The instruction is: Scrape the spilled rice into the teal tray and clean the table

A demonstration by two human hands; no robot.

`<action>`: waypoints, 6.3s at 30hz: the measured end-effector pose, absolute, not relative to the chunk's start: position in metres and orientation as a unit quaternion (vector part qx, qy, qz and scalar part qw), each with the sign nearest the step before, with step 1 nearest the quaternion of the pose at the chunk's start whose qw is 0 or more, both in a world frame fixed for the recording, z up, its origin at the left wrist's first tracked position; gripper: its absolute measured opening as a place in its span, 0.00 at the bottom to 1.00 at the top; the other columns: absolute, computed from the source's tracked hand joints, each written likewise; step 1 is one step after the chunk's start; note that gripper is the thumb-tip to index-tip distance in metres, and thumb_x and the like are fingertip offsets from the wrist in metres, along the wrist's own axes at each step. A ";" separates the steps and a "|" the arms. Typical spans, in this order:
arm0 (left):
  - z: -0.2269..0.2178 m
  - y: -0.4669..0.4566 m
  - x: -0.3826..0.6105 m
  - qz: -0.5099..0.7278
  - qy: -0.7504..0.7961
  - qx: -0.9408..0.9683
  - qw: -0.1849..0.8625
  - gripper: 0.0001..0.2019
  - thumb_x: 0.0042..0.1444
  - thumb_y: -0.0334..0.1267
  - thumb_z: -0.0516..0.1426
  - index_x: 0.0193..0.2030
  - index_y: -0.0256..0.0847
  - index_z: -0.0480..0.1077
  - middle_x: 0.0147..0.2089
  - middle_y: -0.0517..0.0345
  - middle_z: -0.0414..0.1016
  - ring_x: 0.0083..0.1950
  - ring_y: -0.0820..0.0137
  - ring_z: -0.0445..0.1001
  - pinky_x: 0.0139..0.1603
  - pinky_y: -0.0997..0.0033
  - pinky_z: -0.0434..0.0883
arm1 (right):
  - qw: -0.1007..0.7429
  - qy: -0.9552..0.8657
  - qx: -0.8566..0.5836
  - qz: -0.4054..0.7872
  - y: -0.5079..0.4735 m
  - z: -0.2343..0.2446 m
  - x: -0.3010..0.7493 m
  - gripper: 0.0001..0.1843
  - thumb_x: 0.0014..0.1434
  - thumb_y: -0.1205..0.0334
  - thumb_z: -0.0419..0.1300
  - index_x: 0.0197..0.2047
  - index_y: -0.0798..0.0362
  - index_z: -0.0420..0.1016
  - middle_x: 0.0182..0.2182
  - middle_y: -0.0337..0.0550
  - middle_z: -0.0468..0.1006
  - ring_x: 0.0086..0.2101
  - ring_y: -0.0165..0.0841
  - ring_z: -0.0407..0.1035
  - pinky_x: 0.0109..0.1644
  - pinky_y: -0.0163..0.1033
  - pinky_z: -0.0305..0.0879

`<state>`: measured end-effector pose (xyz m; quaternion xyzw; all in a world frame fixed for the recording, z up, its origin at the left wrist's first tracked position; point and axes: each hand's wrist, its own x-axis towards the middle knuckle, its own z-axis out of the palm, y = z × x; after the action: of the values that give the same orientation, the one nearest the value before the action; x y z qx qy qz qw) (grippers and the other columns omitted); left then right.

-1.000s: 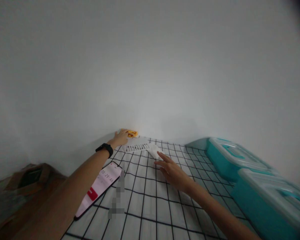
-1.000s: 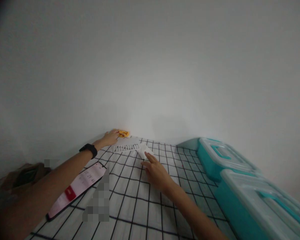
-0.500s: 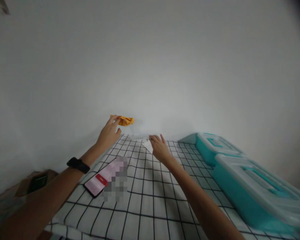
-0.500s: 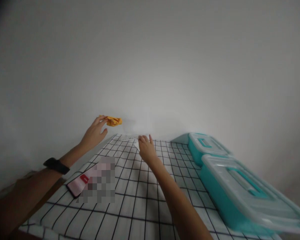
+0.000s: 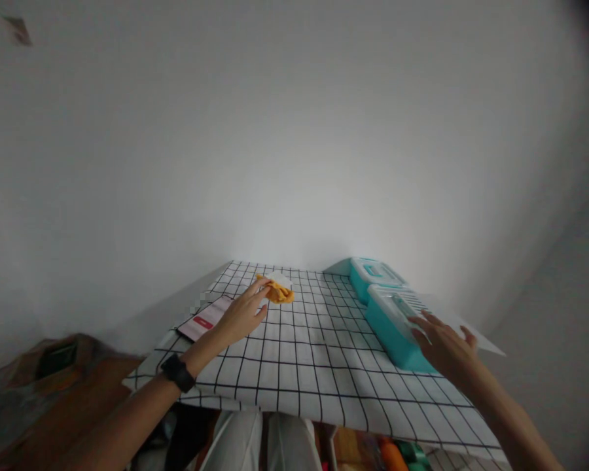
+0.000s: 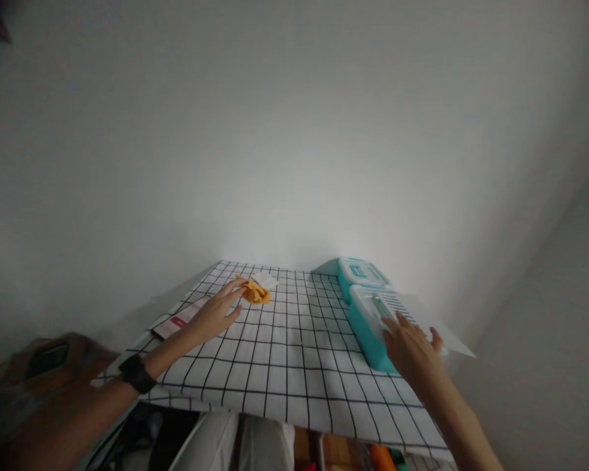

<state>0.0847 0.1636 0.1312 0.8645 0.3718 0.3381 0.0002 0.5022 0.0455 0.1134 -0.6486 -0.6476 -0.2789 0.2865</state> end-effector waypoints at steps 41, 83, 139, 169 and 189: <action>0.143 0.089 0.093 0.418 0.233 0.771 0.420 0.24 0.58 0.30 0.58 0.60 0.53 0.66 0.64 0.56 0.62 0.70 0.64 0.57 0.67 0.64 0.59 | 0.601 -0.488 -0.476 0.417 0.060 0.109 0.336 0.17 0.43 0.52 0.70 0.29 0.51 0.69 0.25 0.38 0.76 0.28 0.32 0.72 0.32 0.38 0.67; 0.109 0.120 0.087 0.357 0.347 0.834 0.236 0.18 0.44 0.23 0.48 0.19 0.45 0.74 0.31 0.59 0.84 0.37 0.66 0.82 0.44 0.64 0.74 | 0.487 -0.674 -0.502 0.237 0.069 0.092 0.384 0.12 0.49 0.69 0.56 0.22 0.49 0.80 0.37 0.46 0.78 0.41 0.39 0.73 0.50 0.47 0.68; 0.052 0.118 0.055 0.231 0.447 0.864 -0.024 0.24 0.65 0.34 0.42 0.62 0.29 0.68 0.67 0.39 0.69 0.70 0.60 0.65 0.70 0.54 0.64 | 0.142 -0.773 -0.604 -0.133 0.043 0.013 0.385 0.29 0.70 0.63 0.44 0.71 0.56 0.58 0.69 0.57 0.61 0.68 0.48 0.54 0.66 0.58 0.60; 0.040 0.106 0.044 0.270 0.397 0.873 -0.085 0.30 0.65 0.34 0.50 0.73 0.39 0.51 0.77 0.62 0.53 0.74 0.71 0.56 0.74 0.71 0.52 | 0.020 -0.879 -0.465 -0.101 0.122 0.076 0.372 0.38 0.58 0.82 0.40 0.71 0.59 0.56 0.69 0.49 0.60 0.68 0.36 0.53 0.68 0.50 0.58; 0.054 0.100 0.053 0.217 0.426 0.867 -0.142 0.26 0.66 0.41 0.47 0.69 0.34 0.57 0.68 0.49 0.69 0.68 0.62 0.68 0.58 0.60 0.77 | 0.020 -0.882 -0.470 -0.033 0.129 0.085 0.343 0.40 0.55 0.82 0.40 0.71 0.59 0.57 0.68 0.52 0.60 0.68 0.40 0.53 0.67 0.57 0.57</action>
<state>0.0535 0.0996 0.0542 0.8665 0.4264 0.2172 -0.1417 0.3430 0.1289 0.0846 -0.4703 -0.8816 -0.0333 0.0204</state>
